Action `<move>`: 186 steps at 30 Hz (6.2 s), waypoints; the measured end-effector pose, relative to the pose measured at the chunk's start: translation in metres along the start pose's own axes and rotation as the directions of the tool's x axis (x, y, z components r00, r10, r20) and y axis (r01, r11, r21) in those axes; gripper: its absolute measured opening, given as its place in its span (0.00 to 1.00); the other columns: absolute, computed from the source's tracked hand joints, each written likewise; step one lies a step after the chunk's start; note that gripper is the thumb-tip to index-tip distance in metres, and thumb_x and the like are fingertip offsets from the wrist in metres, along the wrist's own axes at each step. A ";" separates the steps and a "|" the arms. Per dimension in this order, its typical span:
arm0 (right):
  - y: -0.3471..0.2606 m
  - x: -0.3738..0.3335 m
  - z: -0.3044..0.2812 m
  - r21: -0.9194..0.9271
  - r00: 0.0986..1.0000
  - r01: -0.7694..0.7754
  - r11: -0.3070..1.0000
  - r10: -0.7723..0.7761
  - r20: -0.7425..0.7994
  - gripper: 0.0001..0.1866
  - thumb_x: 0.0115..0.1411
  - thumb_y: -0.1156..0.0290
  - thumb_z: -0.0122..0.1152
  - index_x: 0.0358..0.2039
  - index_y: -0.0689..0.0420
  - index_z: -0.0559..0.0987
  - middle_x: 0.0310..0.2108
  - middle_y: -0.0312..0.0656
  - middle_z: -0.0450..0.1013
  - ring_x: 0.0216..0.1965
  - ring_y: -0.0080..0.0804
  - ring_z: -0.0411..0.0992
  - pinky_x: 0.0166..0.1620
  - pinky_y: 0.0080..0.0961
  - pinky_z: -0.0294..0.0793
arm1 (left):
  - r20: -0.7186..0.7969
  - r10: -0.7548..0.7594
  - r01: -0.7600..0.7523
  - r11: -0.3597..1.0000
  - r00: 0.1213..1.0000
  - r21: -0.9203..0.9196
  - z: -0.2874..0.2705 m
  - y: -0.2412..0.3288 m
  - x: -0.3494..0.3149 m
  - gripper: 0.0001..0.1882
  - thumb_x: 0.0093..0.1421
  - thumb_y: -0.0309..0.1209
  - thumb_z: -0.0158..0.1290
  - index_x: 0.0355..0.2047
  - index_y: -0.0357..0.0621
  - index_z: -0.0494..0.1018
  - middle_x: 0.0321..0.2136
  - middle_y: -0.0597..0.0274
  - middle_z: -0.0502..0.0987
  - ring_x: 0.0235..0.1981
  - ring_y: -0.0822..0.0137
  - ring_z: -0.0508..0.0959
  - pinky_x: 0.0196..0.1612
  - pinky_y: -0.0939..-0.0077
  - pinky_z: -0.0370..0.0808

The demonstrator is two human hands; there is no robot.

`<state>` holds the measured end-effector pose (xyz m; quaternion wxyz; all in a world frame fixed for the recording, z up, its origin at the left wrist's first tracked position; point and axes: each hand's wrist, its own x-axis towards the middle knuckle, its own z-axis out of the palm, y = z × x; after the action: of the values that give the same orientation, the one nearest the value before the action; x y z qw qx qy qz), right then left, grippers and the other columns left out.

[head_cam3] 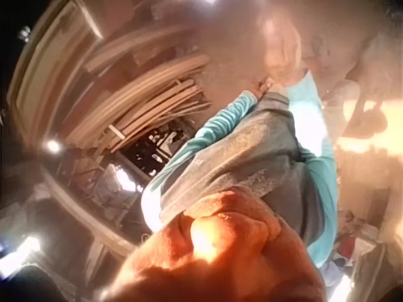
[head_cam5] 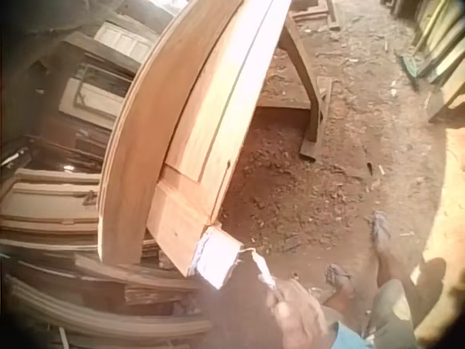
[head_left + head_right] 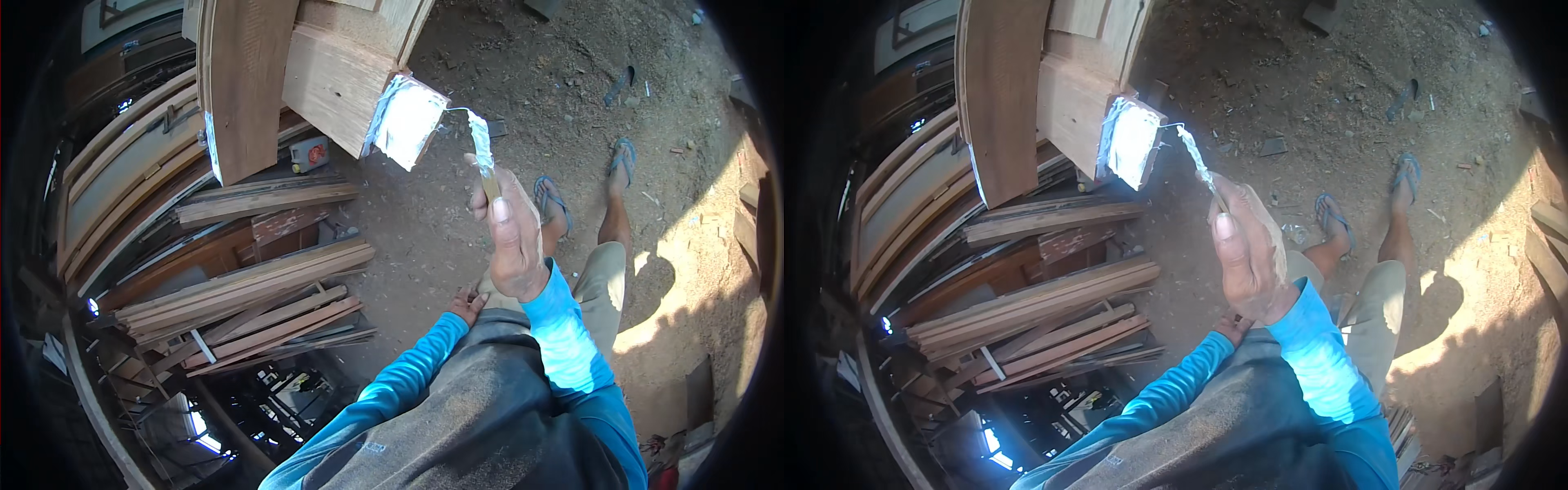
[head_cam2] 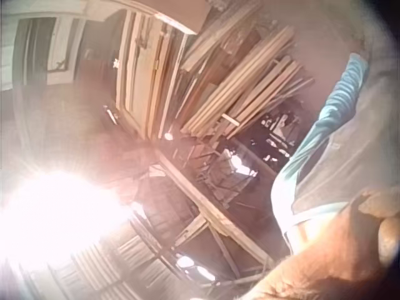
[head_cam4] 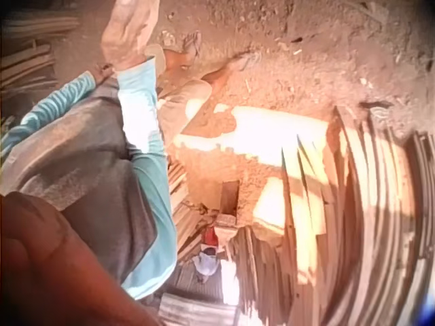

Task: The person applies white putty to the joints and edges of a wooden door panel using a small wooden stick and then smooths the putty into the gaps.

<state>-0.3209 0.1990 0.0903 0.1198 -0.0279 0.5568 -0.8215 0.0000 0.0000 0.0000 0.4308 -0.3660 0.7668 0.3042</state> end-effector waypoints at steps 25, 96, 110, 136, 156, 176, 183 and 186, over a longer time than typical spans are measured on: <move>-0.136 0.042 0.034 -0.985 0.991 0.132 -0.108 -0.021 0.135 0.24 0.69 0.66 0.61 0.65 0.50 0.77 0.41 0.50 0.75 0.44 0.50 0.78 0.47 0.48 0.78 | -0.050 -0.097 0.069 0.912 0.994 -0.404 0.046 -0.116 0.053 0.39 0.66 0.58 0.58 0.69 0.47 0.72 0.53 0.38 0.82 0.58 0.41 0.80 0.64 0.54 0.75; -0.305 0.645 -0.613 0.521 0.918 0.233 0.821 -0.009 -0.396 0.23 0.79 0.65 0.46 0.66 0.63 0.75 0.45 0.46 0.81 0.41 0.28 0.82 0.43 0.26 0.85 | -0.014 0.994 -0.478 0.064 0.108 0.876 -0.193 1.181 0.089 0.51 0.65 0.56 0.61 0.78 0.39 0.55 0.76 0.43 0.57 0.76 0.43 0.58 0.77 0.49 0.56; -0.288 0.714 -0.616 0.567 0.861 0.462 0.682 -0.190 -0.473 0.23 0.78 0.71 0.46 0.69 0.62 0.72 0.39 0.51 0.81 0.36 0.36 0.83 0.41 0.33 0.85 | -0.073 0.948 -0.274 0.162 0.309 0.948 -0.192 1.176 0.083 0.57 0.68 0.71 0.44 0.80 0.39 0.43 0.77 0.37 0.46 0.78 0.41 0.50 0.77 0.44 0.52; -0.293 0.727 -0.630 0.578 0.912 0.408 0.707 -0.282 -0.299 0.24 0.74 0.81 0.52 0.70 0.64 0.70 0.48 0.47 0.69 0.37 0.28 0.74 0.39 0.26 0.80 | -0.021 0.960 -0.537 0.175 0.280 0.825 -0.208 1.159 0.097 0.57 0.66 0.62 0.55 0.80 0.40 0.42 0.77 0.38 0.45 0.78 0.40 0.50 0.78 0.44 0.51; -0.273 0.721 -0.652 0.409 0.856 0.465 0.785 -0.282 -0.433 0.40 0.65 0.74 0.67 0.76 0.64 0.64 0.54 0.55 0.69 0.51 0.48 0.72 0.54 0.43 0.75 | -0.014 0.949 -0.495 0.177 0.314 0.851 -0.208 1.159 0.089 0.58 0.66 0.60 0.54 0.81 0.44 0.37 0.78 0.38 0.36 0.79 0.38 0.45 0.78 0.42 0.51; -0.279 0.707 -0.632 0.049 0.779 0.500 0.865 -0.424 -0.462 0.51 0.56 0.74 0.77 0.77 0.62 0.61 0.47 0.53 0.67 0.41 0.43 0.73 0.41 0.36 0.83 | -0.006 0.930 -0.371 0.152 0.368 0.916 -0.207 1.163 0.085 0.55 0.70 0.61 0.48 0.80 0.38 0.36 0.78 0.41 0.41 0.79 0.38 0.45 0.77 0.40 0.47; -0.288 0.700 -0.618 0.040 0.876 0.405 0.914 -0.374 -0.304 0.48 0.57 0.76 0.75 0.75 0.71 0.61 0.50 0.58 0.68 0.46 0.46 0.73 0.45 0.35 0.83 | 0.020 0.922 -0.289 0.100 0.386 0.952 -0.206 1.168 0.088 0.55 0.71 0.62 0.46 0.79 0.36 0.35 0.79 0.42 0.43 0.79 0.38 0.45 0.77 0.39 0.46; -0.280 0.693 -0.622 0.048 0.801 0.484 0.874 -0.420 -0.427 0.47 0.58 0.73 0.75 0.74 0.73 0.62 0.51 0.60 0.68 0.49 0.47 0.71 0.45 0.36 0.83 | 0.033 0.911 -0.211 0.059 0.411 0.976 -0.205 1.167 0.081 0.54 0.71 0.62 0.45 0.79 0.35 0.35 0.79 0.42 0.44 0.79 0.38 0.46 0.77 0.38 0.45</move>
<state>-1.1511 0.7040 0.0523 -0.1954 0.0191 0.4811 -0.8544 -1.0800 0.4543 0.1955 0.0915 0.2230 0.9596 -0.1452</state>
